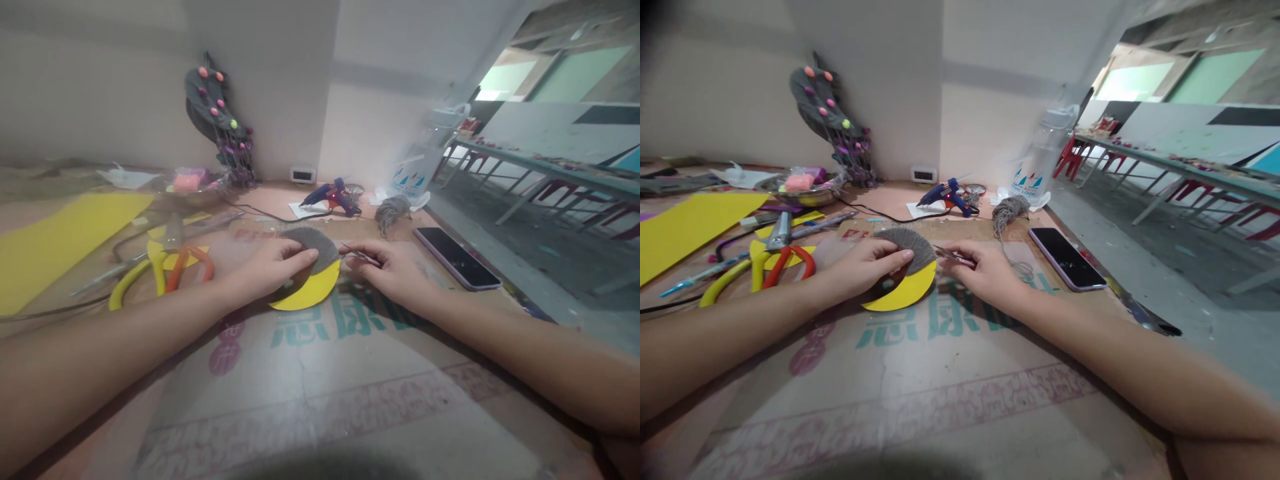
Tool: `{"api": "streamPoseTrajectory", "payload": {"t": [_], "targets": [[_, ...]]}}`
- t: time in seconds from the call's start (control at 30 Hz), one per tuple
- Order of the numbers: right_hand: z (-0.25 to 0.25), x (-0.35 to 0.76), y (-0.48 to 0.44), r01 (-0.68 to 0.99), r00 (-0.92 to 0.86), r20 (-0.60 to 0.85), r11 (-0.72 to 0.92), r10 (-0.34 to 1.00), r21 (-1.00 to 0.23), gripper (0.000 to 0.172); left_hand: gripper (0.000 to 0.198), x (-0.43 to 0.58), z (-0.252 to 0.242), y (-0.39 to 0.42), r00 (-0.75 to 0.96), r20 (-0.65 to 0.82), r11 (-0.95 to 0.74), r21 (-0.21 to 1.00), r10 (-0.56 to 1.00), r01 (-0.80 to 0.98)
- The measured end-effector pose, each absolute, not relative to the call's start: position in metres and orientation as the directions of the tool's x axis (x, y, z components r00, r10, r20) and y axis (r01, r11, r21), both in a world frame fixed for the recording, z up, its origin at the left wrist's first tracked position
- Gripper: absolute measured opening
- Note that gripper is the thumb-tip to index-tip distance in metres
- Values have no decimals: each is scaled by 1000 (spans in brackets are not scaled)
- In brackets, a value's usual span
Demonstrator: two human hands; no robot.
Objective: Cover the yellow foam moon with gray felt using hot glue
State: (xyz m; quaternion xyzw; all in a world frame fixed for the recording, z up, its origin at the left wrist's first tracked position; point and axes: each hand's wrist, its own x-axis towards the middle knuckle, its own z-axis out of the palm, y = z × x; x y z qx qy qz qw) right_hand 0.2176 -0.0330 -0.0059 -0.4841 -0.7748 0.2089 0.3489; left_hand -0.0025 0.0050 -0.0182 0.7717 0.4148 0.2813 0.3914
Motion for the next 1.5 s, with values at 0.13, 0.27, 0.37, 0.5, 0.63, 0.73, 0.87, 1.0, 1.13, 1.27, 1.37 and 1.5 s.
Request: {"api": "streamPoseTrajectory", "payload": {"t": [0.13,0.27,0.37,0.5,0.63,0.73,0.87,1.0,1.13,1.27,1.37,1.5], "targets": [[-10,218,-35,614,-326,346,475,880,-631,19,46,-2,-18,5,515,121,-373,827,849,421],[-13,218,-38,649,-348,368,504,863,-570,14,42,-1,-20,7,564,139,-401,837,814,373],[-14,218,-40,648,-382,387,542,839,-535,9,41,-2,-23,9,546,130,-400,820,828,411],[-15,220,-40,658,-410,371,552,833,-512,11,42,-3,-28,12,476,153,-380,821,866,426],[-18,221,-38,652,-451,360,577,817,-493,20,44,-3,-27,11,429,156,-349,840,890,416],[-19,221,-40,641,-489,347,600,800,-479,23,45,-2,-26,10,410,182,-368,820,894,439],[-13,222,-43,626,-474,395,617,787,-478,27,44,-2,-23,10,380,211,-387,789,901,478],[2,236,-28,602,-296,545,596,785,-531,30,42,-2,-24,11,336,184,-340,796,924,501],[6,255,2,774,-164,515,433,841,-461,29,44,-1,-31,15,377,127,-301,841,918,449],[4,254,9,765,-225,327,374,918,-525,36,44,1,-35,17,477,106,-287,901,873,325],[6,243,-2,742,-369,265,454,891,-493,41,42,2,-33,15,476,97,-282,899,874,334],[8,243,-2,796,-402,335,506,852,-332,44,41,3,-25,8,382,91,-246,892,920,380]]}}
